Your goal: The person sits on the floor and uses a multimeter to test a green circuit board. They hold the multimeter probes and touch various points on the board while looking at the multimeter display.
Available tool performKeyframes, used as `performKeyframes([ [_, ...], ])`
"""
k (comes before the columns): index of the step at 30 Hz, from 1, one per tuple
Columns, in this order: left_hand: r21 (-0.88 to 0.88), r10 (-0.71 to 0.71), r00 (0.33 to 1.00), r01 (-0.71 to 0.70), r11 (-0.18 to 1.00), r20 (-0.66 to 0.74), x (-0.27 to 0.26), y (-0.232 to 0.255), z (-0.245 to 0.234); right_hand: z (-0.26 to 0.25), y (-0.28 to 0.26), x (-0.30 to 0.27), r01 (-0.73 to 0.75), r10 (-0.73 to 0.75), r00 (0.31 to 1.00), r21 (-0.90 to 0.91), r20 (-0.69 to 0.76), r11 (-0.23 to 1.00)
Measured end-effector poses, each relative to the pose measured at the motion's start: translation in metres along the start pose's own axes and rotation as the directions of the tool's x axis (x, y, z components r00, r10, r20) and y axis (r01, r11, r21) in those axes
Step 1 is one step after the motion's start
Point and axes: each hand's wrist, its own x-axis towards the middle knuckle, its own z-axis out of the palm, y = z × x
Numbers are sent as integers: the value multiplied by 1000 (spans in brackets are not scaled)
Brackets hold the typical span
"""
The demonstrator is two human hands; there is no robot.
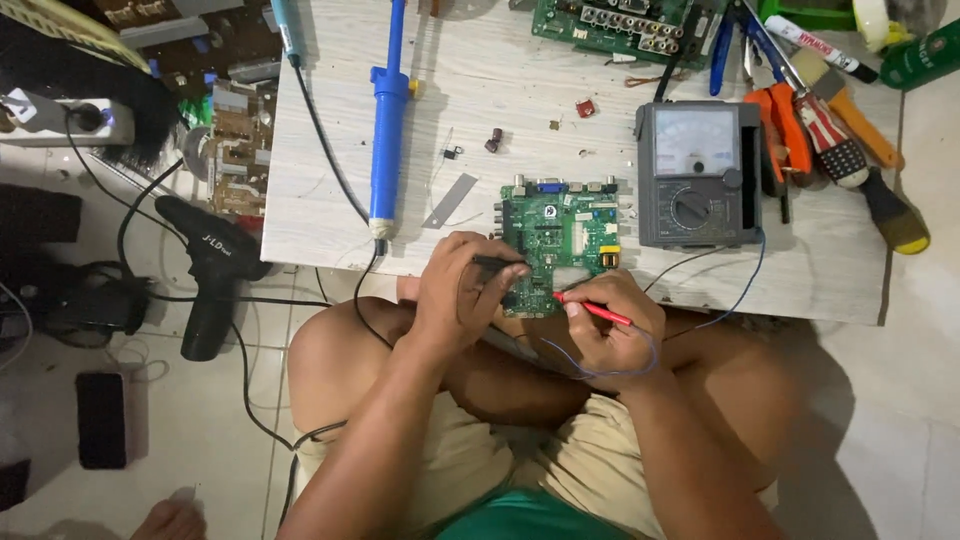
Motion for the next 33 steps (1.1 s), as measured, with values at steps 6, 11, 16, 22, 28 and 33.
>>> performKeyframes([
  [6,58,-18,1000,17,998,9,3,3,3,1,1,1,-8,8,1000,45,6,999],
  [11,107,11,999,-15,994,37,6,3,2,-1,5,0,-17,17,1000,8,17,1000],
  [16,144,-2,998,-8,990,68,9,5,0,-1,2,2,-58,58,998,16,35,998],
  [22,145,-42,996,31,989,77,12,9,-2,0,1,6,-63,63,997,-11,43,998],
  [28,161,-79,991,61,985,109,16,11,-3,0,5,11,-22,23,997,-24,67,999],
  [33,166,-187,965,157,974,182,18,17,-5,-3,5,8,-84,121,970,-175,212,981],
])
